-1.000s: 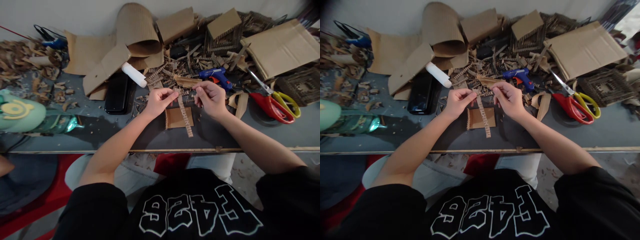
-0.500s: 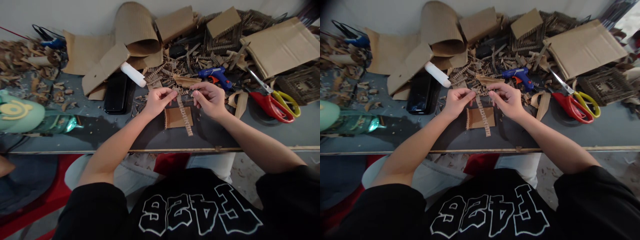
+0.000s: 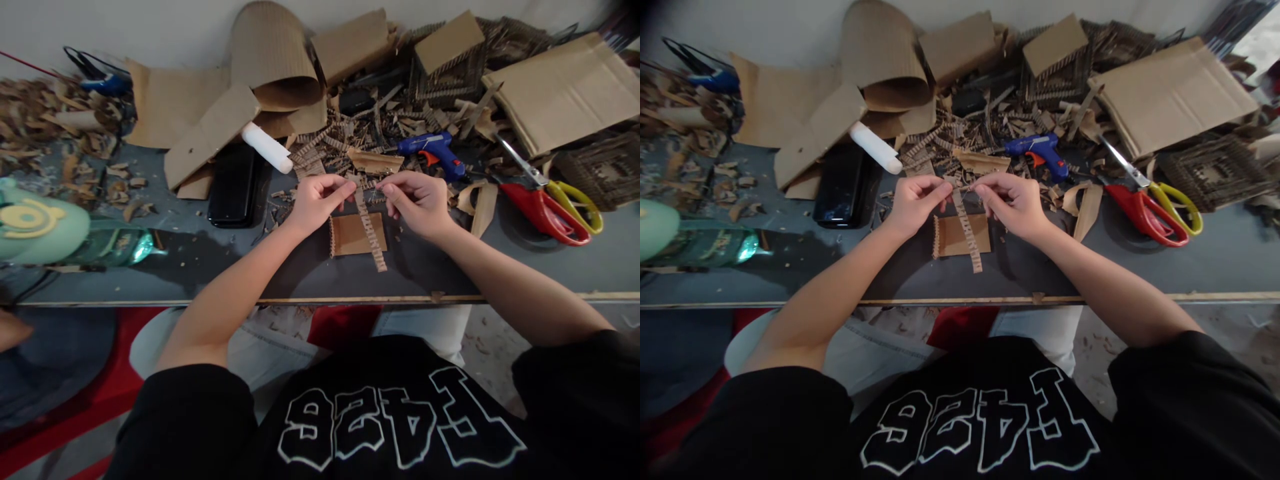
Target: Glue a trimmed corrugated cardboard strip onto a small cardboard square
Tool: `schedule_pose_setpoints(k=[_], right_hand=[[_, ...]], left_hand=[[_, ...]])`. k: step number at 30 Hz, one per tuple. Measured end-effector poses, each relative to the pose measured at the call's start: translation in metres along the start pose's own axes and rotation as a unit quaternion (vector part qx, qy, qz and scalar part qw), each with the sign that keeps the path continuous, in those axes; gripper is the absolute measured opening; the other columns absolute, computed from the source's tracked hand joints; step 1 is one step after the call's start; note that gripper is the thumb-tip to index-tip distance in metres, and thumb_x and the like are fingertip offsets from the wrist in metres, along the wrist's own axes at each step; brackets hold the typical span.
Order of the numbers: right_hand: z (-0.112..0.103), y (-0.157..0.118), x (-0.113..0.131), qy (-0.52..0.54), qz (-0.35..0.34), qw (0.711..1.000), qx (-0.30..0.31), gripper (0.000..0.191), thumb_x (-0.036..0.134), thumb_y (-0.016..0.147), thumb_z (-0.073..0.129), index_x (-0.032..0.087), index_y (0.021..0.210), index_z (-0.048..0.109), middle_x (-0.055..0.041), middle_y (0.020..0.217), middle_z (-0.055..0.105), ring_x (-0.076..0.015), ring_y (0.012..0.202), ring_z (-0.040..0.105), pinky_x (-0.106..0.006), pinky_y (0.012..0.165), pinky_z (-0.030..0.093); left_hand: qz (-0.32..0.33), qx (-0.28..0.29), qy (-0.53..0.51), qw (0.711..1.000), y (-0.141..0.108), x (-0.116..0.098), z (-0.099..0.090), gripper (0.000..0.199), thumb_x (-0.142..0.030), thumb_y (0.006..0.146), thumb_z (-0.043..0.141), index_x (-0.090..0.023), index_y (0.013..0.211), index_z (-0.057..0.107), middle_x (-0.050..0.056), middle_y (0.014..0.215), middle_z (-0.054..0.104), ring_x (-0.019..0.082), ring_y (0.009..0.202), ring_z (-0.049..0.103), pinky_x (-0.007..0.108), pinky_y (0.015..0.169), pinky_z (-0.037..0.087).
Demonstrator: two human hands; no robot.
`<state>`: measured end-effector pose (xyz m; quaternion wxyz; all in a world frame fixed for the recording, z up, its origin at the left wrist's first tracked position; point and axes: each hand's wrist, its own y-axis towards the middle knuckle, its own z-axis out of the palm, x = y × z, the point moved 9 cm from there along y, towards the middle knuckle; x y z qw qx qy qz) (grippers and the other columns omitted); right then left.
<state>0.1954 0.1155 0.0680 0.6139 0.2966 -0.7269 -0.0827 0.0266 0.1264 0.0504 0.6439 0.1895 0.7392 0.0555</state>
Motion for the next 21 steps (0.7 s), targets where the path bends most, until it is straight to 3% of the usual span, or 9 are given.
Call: schedule_pose_setpoints(k=[9, 14, 21], right_hand=[[-0.004, -0.0006, 0.0081, -0.03, -0.026, 0.999, -0.023, 0.024, 0.041, 0.094, 0.067, 0.019, 0.084, 0.068, 0.0028, 0.061, 0.064, -0.0054, 0.046, 0.056, -0.018, 0.044, 0.041], [-0.0066, -0.0011, 0.0097, -0.019, -0.031, 0.999, -0.035, 0.029, 0.042, 0.08, 0.083, 0.018, 0.078, 0.065, 0.004, 0.061, 0.063, -0.005, 0.047, 0.054, -0.018, 0.044, 0.04], [-0.0019, 0.0008, 0.0061, -0.029, -0.015, 0.999, -0.022, 0.035, 0.051, 0.096, 0.063, 0.018, 0.087, 0.07, 0.0037, 0.055, 0.061, -0.0054, 0.043, 0.053, -0.018, 0.042, 0.041]], left_hand=[[-0.004, -0.002, 0.002, 1.0, -0.0007, -0.0003, -0.0003, 0.049, -0.065, 0.083, 0.072, -0.017, 0.07, 0.071, -0.001, 0.059, 0.065, 0.005, 0.048, 0.054, 0.018, 0.048, 0.042], [-0.006, -0.001, -0.001, 1.0, -0.0004, -0.0002, -0.0005, 0.05, -0.066, 0.082, 0.073, -0.017, 0.071, 0.071, -0.001, 0.061, 0.066, 0.005, 0.047, 0.054, 0.018, 0.048, 0.042], [-0.007, -0.001, 0.001, 1.0, -0.0011, 0.0009, -0.0004, 0.05, -0.066, 0.082, 0.073, -0.017, 0.071, 0.071, -0.001, 0.061, 0.066, 0.005, 0.048, 0.054, 0.018, 0.048, 0.042]])
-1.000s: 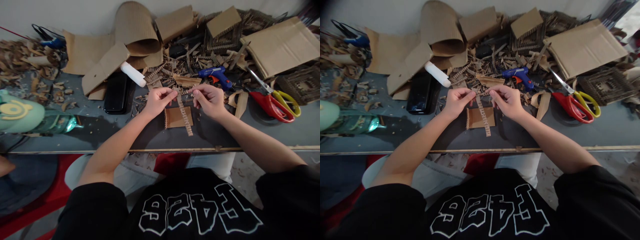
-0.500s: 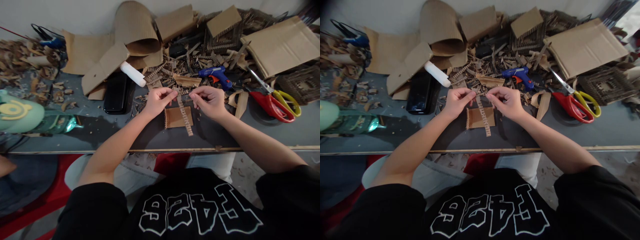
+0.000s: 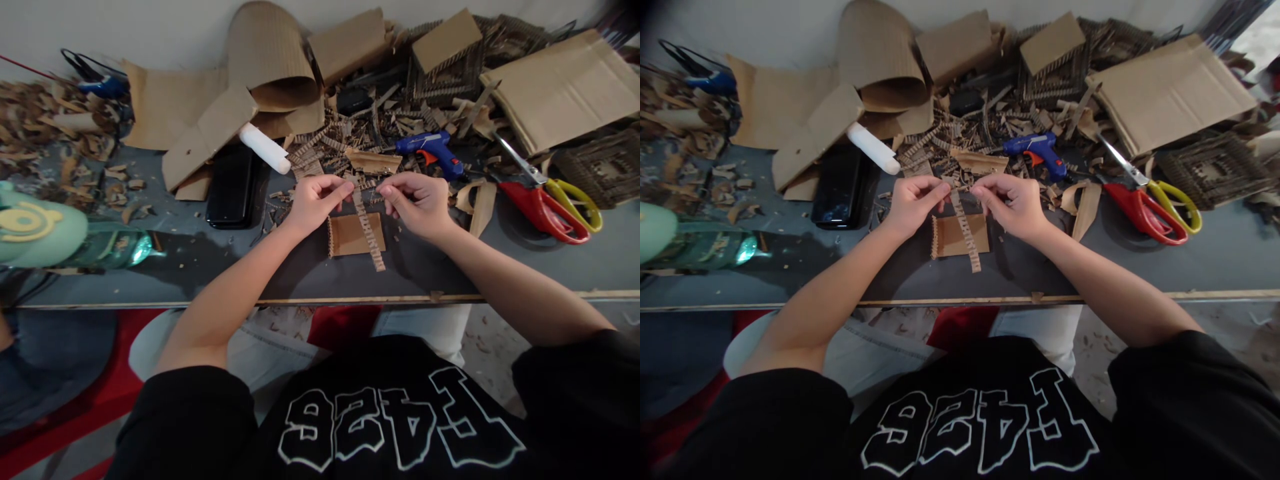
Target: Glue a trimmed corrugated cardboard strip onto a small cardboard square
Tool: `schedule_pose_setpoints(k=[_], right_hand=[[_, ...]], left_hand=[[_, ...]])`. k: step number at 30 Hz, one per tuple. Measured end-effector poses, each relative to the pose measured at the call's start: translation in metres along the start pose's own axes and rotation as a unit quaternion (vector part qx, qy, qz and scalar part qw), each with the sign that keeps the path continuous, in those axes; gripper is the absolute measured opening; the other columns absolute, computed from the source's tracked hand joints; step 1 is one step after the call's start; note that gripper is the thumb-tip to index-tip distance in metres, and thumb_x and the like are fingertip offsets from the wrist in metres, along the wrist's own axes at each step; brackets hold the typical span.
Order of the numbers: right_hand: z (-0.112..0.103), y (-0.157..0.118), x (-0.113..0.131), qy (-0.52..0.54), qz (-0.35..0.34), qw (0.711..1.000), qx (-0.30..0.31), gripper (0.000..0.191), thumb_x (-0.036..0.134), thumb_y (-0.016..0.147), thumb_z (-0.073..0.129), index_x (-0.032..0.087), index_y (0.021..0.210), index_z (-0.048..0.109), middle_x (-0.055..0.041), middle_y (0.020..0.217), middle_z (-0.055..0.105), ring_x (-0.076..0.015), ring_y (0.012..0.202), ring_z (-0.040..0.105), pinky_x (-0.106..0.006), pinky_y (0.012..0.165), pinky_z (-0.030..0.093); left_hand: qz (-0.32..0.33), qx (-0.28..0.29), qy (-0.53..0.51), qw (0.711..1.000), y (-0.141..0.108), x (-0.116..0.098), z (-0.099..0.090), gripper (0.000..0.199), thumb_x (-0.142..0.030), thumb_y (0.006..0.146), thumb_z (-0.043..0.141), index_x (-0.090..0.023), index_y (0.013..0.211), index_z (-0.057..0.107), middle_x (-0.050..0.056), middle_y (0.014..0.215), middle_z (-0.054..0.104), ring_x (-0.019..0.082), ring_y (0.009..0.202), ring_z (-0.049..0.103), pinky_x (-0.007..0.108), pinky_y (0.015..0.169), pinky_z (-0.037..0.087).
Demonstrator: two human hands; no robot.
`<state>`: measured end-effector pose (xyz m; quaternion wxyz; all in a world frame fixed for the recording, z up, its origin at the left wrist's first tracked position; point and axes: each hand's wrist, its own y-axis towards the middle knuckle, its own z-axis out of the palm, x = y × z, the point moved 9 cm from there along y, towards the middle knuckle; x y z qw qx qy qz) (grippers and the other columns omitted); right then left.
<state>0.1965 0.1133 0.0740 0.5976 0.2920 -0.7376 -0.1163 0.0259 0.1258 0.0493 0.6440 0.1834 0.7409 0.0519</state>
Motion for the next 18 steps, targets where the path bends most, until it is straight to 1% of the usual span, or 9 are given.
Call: schedule_pose_setpoints(k=[3, 5, 7, 10, 13, 18], right_hand=[[-0.0013, -0.0003, -0.0021, 0.026, 0.014, 1.0, -0.006, 0.039, 0.055, 0.1, 0.053, 0.02, 0.093, 0.068, 0.0048, 0.056, 0.061, -0.0038, 0.039, 0.049, -0.017, 0.039, 0.037], [-0.0021, -0.0004, -0.0036, 0.035, 0.022, 0.999, -0.01, 0.041, 0.057, 0.102, 0.048, 0.021, 0.098, 0.068, 0.0053, 0.056, 0.061, -0.0036, 0.038, 0.049, -0.017, 0.038, 0.037], [-0.0016, -0.0004, -0.0047, 0.032, 0.026, 0.999, -0.007, 0.042, 0.058, 0.102, 0.047, 0.021, 0.098, 0.068, 0.0054, 0.055, 0.06, -0.0037, 0.038, 0.049, -0.017, 0.039, 0.037], [-0.0012, -0.0002, -0.0061, 0.037, 0.025, 0.999, -0.008, 0.042, 0.058, 0.101, 0.05, 0.021, 0.091, 0.067, 0.0054, 0.054, 0.059, -0.0036, 0.038, 0.048, -0.017, 0.038, 0.036], [-0.0005, -0.0005, -0.0062, 0.044, 0.02, 0.999, -0.007, 0.037, 0.055, 0.098, 0.057, 0.021, 0.085, 0.064, 0.0055, 0.055, 0.059, -0.0041, 0.039, 0.05, -0.018, 0.038, 0.037], [-0.0016, -0.0016, -0.0052, 0.041, 0.011, 0.999, -0.01, 0.027, 0.046, 0.096, 0.064, 0.021, 0.088, 0.065, 0.0053, 0.059, 0.061, -0.0042, 0.043, 0.053, -0.018, 0.041, 0.04]], left_hand=[[-0.001, -0.001, -0.003, 1.0, 0.0005, 0.0018, -0.0002, 0.05, -0.067, 0.081, 0.073, -0.018, 0.072, 0.071, -0.001, 0.062, 0.066, 0.005, 0.048, 0.053, 0.019, 0.048, 0.042], [-0.003, -0.001, -0.003, 1.0, 0.0007, 0.0031, -0.0001, 0.05, -0.067, 0.082, 0.072, -0.018, 0.072, 0.071, -0.001, 0.062, 0.067, 0.005, 0.048, 0.054, 0.019, 0.048, 0.043], [-0.003, 0.0, 0.0, 1.0, 0.0006, 0.0036, 0.0001, 0.05, -0.066, 0.082, 0.072, -0.018, 0.072, 0.071, -0.001, 0.062, 0.067, 0.006, 0.048, 0.054, 0.019, 0.049, 0.043], [-0.003, -0.002, 0.002, 1.0, 0.0001, 0.0027, -0.0001, 0.05, -0.067, 0.082, 0.072, -0.018, 0.071, 0.071, -0.001, 0.061, 0.066, 0.006, 0.048, 0.054, 0.019, 0.049, 0.043], [-0.007, 0.0, 0.005, 1.0, -0.0002, 0.0011, 0.0002, 0.052, -0.068, 0.081, 0.072, -0.017, 0.07, 0.07, -0.001, 0.06, 0.065, 0.006, 0.048, 0.053, 0.02, 0.049, 0.042], [-0.007, 0.002, 0.02, 1.0, 0.0, -0.0002, 0.0008, 0.054, -0.07, 0.082, 0.07, -0.017, 0.07, 0.068, -0.001, 0.059, 0.064, 0.006, 0.048, 0.053, 0.02, 0.049, 0.043]])
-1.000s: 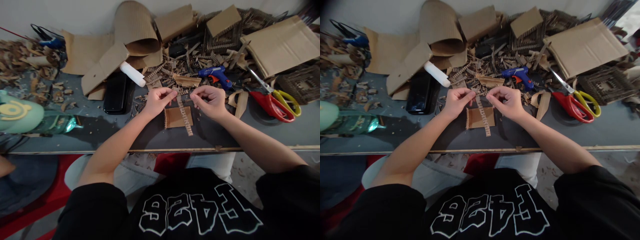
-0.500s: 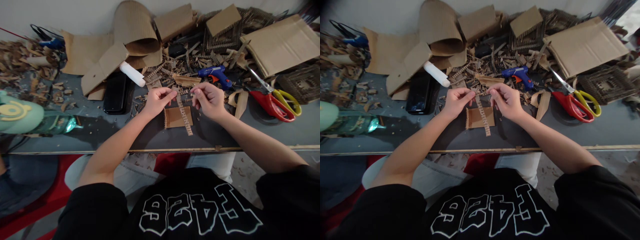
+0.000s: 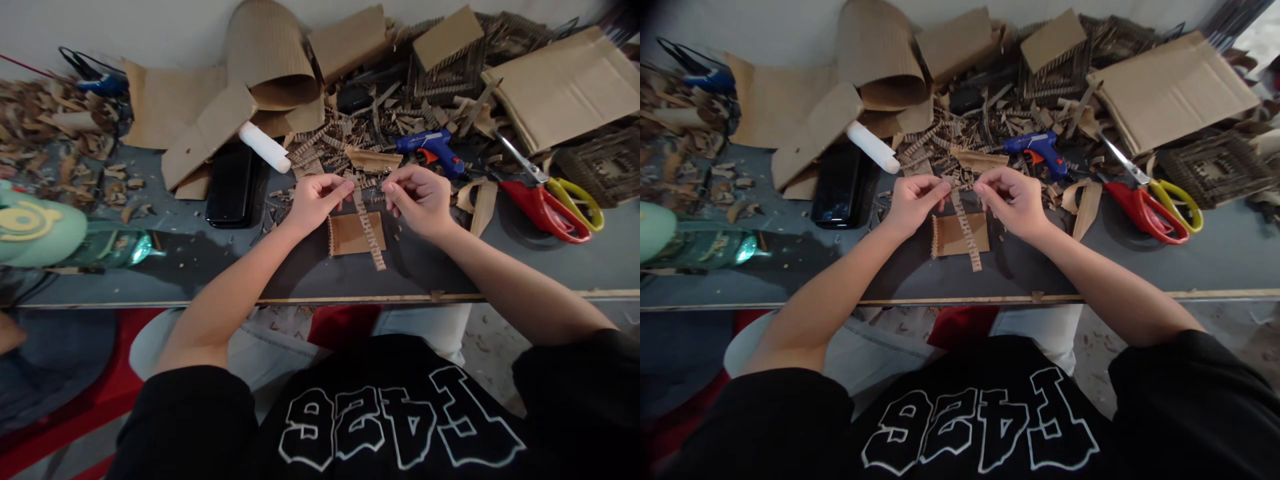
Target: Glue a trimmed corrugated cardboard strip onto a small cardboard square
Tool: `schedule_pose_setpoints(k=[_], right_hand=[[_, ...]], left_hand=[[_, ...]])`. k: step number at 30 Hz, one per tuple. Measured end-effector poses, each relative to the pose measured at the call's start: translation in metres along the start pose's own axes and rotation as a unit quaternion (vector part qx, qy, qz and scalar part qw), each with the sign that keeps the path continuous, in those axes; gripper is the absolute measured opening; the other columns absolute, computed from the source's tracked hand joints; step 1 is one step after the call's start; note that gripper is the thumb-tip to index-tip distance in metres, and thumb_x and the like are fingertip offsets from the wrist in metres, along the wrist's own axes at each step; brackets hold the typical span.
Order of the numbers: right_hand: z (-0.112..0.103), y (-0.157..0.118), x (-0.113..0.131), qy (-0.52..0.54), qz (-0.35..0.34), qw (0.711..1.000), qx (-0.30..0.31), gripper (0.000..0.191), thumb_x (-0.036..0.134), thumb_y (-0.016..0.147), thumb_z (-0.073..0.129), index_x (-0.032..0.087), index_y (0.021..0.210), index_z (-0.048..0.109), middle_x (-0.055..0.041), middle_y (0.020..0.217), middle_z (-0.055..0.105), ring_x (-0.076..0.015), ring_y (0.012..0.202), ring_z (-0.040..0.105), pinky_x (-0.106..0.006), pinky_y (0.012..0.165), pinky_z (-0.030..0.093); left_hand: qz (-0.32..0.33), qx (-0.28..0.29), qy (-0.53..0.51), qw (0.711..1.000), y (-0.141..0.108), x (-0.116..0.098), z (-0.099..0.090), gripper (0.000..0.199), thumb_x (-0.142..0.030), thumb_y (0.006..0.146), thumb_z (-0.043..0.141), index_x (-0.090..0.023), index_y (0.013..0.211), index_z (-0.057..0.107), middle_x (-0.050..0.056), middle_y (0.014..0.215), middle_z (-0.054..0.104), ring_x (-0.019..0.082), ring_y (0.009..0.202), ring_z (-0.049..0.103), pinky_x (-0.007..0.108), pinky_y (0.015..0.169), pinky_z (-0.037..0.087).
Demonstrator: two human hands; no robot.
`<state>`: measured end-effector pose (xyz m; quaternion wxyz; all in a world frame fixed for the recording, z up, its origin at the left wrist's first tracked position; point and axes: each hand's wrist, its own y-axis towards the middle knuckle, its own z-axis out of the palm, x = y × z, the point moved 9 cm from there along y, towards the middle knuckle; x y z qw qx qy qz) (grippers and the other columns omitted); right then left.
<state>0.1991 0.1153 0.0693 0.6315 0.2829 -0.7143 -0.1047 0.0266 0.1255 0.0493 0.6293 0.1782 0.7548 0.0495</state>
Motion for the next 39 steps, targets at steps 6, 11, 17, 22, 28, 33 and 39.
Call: schedule_pose_setpoints(k=[6, 11, 17, 22, 28, 33, 39], right_hand=[[0.0, 0.0, 0.0, -0.025, -0.006, 1.0, -0.008, 0.026, 0.047, 0.096, 0.063, 0.021, 0.096, 0.067, 0.0045, 0.06, 0.062, -0.0059, 0.046, 0.055, -0.021, 0.047, 0.044], [0.0, 0.0, 0.0, -0.031, 0.014, 0.999, -0.016, 0.037, 0.059, 0.095, 0.059, 0.023, 0.097, 0.068, 0.0032, 0.059, 0.059, -0.0086, 0.045, 0.053, -0.025, 0.044, 0.042], [0.0, 0.0, -0.004, -0.02, 0.025, 0.999, -0.005, 0.039, 0.064, 0.094, 0.059, 0.024, 0.094, 0.06, 0.0053, 0.058, 0.055, -0.0065, 0.04, 0.046, -0.023, 0.04, 0.036], [0.001, -0.001, 0.0, 0.008, 0.014, 1.0, 0.006, 0.039, 0.062, 0.098, 0.051, 0.024, 0.09, 0.054, 0.0072, 0.056, 0.046, -0.006, 0.041, 0.044, -0.022, 0.04, 0.036], [-0.003, -0.001, 0.004, -0.035, -0.006, 0.999, -0.009, 0.045, 0.058, 0.1, 0.049, 0.022, 0.076, 0.057, 0.0047, 0.055, 0.049, -0.0054, 0.043, 0.046, -0.022, 0.042, 0.04], [-0.007, -0.001, 0.006, -0.016, -0.012, 0.999, -0.047, 0.035, 0.057, 0.092, 0.066, 0.023, 0.086, 0.068, -0.0007, 0.077, 0.071, -0.0098, 0.06, 0.066, -0.022, 0.048, 0.05], [-0.008, -0.001, 0.003, 0.0, 0.003, 0.998, -0.055, 0.035, 0.056, 0.086, 0.073, 0.022, 0.08, 0.066, 0.0009, 0.072, 0.072, -0.0104, 0.059, 0.068, -0.021, 0.046, 0.05]], left_hand=[[0.002, -0.003, -0.013, 1.0, 0.001, 0.001, -0.001, 0.052, -0.068, 0.081, 0.072, -0.018, 0.071, 0.07, -0.001, 0.061, 0.066, 0.006, 0.047, 0.053, 0.02, 0.049, 0.042], [-0.003, -0.002, -0.012, 1.0, 0.001, 0.004, -0.001, 0.052, -0.069, 0.081, 0.072, -0.018, 0.071, 0.07, 0.0, 0.062, 0.067, 0.006, 0.047, 0.053, 0.02, 0.048, 0.042], [-0.005, -0.004, 0.001, 1.0, 0.0, 0.005, -0.001, 0.054, -0.072, 0.079, 0.07, -0.019, 0.071, 0.069, 0.0, 0.063, 0.068, 0.006, 0.048, 0.053, 0.02, 0.049, 0.043], [-0.006, -0.005, -0.005, 1.0, 0.0, 0.005, -0.001, 0.053, -0.07, 0.081, 0.071, -0.018, 0.071, 0.069, 0.0, 0.062, 0.067, 0.006, 0.047, 0.053, 0.02, 0.049, 0.044], [-0.007, -0.003, -0.019, 1.0, 0.001, 0.008, 0.0, 0.05, -0.067, 0.081, 0.073, -0.018, 0.072, 0.071, 0.0, 0.062, 0.067, 0.006, 0.047, 0.053, 0.019, 0.049, 0.044], [-0.008, -0.002, -0.017, 1.0, 0.001, 0.007, 0.0, 0.052, -0.07, 0.079, 0.073, -0.018, 0.072, 0.071, 0.0, 0.063, 0.068, 0.006, 0.047, 0.053, 0.02, 0.048, 0.043], [-0.014, -0.003, -0.003, 1.0, 0.001, 0.007, 0.0, 0.055, -0.073, 0.078, 0.071, -0.019, 0.071, 0.069, 0.0, 0.062, 0.067, 0.007, 0.047, 0.052, 0.02, 0.049, 0.043]])
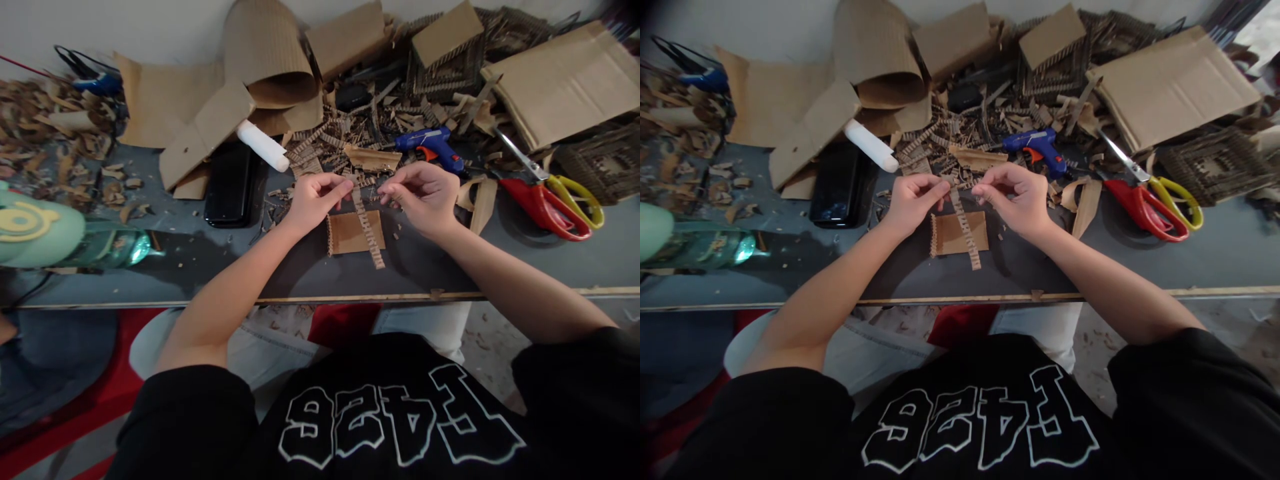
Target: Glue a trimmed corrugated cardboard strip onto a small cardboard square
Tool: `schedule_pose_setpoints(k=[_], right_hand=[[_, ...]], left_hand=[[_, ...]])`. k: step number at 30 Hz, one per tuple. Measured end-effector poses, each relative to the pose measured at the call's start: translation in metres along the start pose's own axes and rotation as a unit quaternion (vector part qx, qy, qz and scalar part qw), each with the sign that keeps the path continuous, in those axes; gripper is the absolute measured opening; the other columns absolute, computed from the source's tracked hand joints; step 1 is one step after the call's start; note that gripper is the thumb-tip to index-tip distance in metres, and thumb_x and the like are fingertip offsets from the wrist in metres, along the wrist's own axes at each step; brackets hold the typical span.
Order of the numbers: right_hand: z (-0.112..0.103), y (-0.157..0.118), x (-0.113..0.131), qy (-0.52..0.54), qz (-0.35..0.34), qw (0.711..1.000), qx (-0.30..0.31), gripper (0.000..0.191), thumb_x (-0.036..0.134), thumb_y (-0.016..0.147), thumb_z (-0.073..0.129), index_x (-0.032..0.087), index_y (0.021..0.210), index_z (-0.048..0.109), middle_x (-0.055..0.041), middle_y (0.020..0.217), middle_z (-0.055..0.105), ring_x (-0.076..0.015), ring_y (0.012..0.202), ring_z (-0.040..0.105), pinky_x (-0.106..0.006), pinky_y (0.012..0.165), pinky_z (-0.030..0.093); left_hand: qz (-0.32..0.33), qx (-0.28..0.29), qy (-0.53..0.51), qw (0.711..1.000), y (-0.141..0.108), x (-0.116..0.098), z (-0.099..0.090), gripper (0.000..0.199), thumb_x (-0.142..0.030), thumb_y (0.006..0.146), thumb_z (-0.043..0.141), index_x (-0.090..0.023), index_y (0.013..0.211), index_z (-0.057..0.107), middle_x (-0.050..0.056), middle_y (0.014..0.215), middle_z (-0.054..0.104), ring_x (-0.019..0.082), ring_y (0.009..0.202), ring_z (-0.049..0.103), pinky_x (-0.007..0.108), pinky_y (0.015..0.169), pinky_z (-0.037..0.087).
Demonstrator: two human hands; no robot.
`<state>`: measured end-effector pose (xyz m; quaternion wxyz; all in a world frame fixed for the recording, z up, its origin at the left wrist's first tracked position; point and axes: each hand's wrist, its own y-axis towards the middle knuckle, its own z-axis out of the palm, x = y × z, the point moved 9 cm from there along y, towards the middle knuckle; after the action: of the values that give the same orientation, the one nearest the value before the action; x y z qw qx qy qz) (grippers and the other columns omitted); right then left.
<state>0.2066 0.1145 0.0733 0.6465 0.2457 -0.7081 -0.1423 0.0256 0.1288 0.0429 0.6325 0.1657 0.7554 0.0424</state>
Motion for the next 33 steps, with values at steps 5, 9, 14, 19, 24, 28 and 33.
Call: schedule_pose_setpoints(k=[5, 9, 14, 19, 24, 28, 33], right_hand=[[0.001, 0.001, -0.003, -0.008, 0.012, 1.0, 0.007, 0.043, 0.062, 0.093, 0.06, 0.021, 0.084, 0.067, -0.0002, 0.074, 0.073, -0.0082, 0.054, 0.066, -0.019, 0.045, 0.048], [-0.001, 0.001, -0.003, 0.007, 0.002, 1.0, -0.008, 0.037, 0.059, 0.089, 0.068, 0.022, 0.088, 0.068, 0.0004, 0.077, 0.073, -0.0083, 0.055, 0.067, -0.019, 0.047, 0.048], [0.0, 0.001, -0.005, 0.017, -0.001, 1.0, 0.003, 0.037, 0.054, 0.09, 0.069, 0.019, 0.077, 0.066, 0.0006, 0.07, 0.071, -0.0078, 0.054, 0.065, -0.018, 0.045, 0.048], [-0.003, 0.002, -0.005, 0.0, 0.003, 1.0, -0.018, 0.035, 0.056, 0.084, 0.074, 0.021, 0.082, 0.069, 0.0017, 0.072, 0.072, -0.0086, 0.055, 0.065, -0.019, 0.046, 0.05], [-0.002, 0.001, -0.007, -0.013, -0.007, 1.0, -0.004, 0.037, 0.053, 0.095, 0.063, 0.021, 0.078, 0.069, -0.0001, 0.071, 0.071, -0.0082, 0.055, 0.064, -0.019, 0.047, 0.049], [-0.007, 0.004, -0.013, -0.096, -0.022, 0.995, -0.009, 0.038, 0.051, 0.091, 0.069, 0.025, 0.119, 0.07, -0.0071, 0.116, 0.073, -0.0152, 0.085, 0.072, -0.022, 0.056, 0.055], [-0.004, 0.007, -0.003, -0.176, -0.071, 0.982, 0.024, 0.04, 0.05, 0.088, 0.072, 0.027, 0.121, 0.07, -0.0087, 0.126, 0.068, -0.0204, 0.1, 0.069, -0.03, 0.072, 0.061]], left_hand=[[0.002, -0.001, -0.007, 1.0, 0.0, 0.0, 0.0, 0.054, -0.072, 0.078, 0.072, -0.018, 0.071, 0.07, 0.0, 0.062, 0.067, 0.006, 0.047, 0.052, 0.02, 0.048, 0.042], [0.006, 0.002, -0.009, 1.0, -0.001, -0.002, 0.0, 0.053, -0.071, 0.079, 0.072, -0.018, 0.071, 0.07, 0.0, 0.062, 0.067, 0.006, 0.047, 0.052, 0.02, 0.048, 0.042], [0.007, -0.004, 0.008, 1.0, -0.001, -0.004, -0.001, 0.054, -0.072, 0.081, 0.069, -0.018, 0.07, 0.067, 0.0, 0.06, 0.065, 0.006, 0.047, 0.052, 0.02, 0.049, 0.042], [0.009, -0.002, 0.014, 1.0, -0.001, -0.002, 0.0, 0.055, -0.072, 0.082, 0.068, -0.018, 0.071, 0.067, 0.0, 0.061, 0.065, 0.006, 0.047, 0.052, 0.02, 0.048, 0.042], [0.014, -0.006, -0.006, 1.0, -0.001, -0.001, -0.001, 0.053, -0.07, 0.08, 0.071, -0.018, 0.071, 0.069, 0.0, 0.061, 0.067, 0.006, 0.046, 0.053, 0.02, 0.047, 0.043], [0.013, -0.012, -0.007, 1.0, -0.001, 0.001, -0.002, 0.051, -0.069, 0.08, 0.072, -0.019, 0.072, 0.071, 0.001, 0.063, 0.07, 0.007, 0.045, 0.054, 0.02, 0.046, 0.043], [0.036, -0.008, 0.018, 0.999, -0.002, -0.003, -0.002, 0.044, -0.063, 0.083, 0.074, -0.019, 0.076, 0.077, 0.003, 0.072, 0.076, 0.007, 0.049, 0.058, 0.02, 0.05, 0.048]])
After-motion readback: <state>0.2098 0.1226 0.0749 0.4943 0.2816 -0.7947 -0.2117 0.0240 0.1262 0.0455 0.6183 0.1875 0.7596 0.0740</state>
